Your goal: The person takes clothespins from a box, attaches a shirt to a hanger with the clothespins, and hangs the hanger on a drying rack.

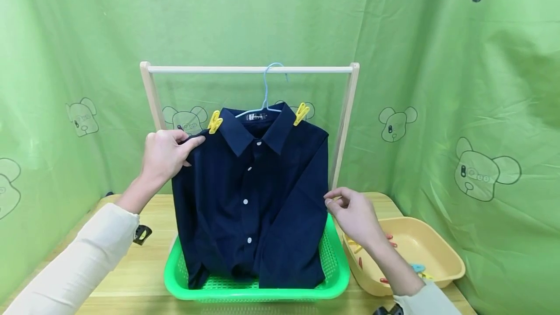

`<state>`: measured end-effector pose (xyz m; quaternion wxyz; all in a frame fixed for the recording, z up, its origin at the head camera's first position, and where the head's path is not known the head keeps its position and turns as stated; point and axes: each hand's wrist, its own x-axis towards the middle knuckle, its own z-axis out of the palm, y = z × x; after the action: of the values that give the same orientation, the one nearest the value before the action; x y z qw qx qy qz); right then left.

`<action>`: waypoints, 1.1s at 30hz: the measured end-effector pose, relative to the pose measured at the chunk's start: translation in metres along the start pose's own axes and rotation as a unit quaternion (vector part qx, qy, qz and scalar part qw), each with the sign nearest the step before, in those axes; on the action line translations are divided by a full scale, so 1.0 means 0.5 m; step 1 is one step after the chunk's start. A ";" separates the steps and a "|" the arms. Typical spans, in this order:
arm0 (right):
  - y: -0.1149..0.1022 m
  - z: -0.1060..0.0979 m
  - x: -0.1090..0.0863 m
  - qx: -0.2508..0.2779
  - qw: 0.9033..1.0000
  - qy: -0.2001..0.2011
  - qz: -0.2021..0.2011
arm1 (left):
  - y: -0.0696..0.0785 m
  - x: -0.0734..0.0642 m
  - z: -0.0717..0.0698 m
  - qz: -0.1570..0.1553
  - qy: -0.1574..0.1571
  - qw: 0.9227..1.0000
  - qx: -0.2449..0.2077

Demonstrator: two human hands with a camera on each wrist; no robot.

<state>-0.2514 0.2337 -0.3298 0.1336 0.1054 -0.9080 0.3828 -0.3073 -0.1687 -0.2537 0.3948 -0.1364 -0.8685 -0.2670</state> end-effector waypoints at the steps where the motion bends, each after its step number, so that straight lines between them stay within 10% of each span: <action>1: 0.000 0.003 0.000 0.008 1.000 -0.003 0.001 | 0.000 -0.002 0.002 -0.002 -0.001 1.000 -0.003; 21: 0.020 0.033 -0.017 0.029 0.999 0.003 0.025 | 0.000 -0.077 -0.034 -0.080 -0.039 0.995 -0.045; 33: 0.046 0.017 -0.026 -0.056 0.998 0.023 0.013 | -0.066 -0.145 -0.063 -0.069 -0.013 0.997 -0.006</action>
<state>-0.2473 0.2447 -0.3551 0.1555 0.0766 -0.9261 0.3351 -0.2557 -0.2157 -0.3030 0.3636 -0.0816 -0.8790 -0.2975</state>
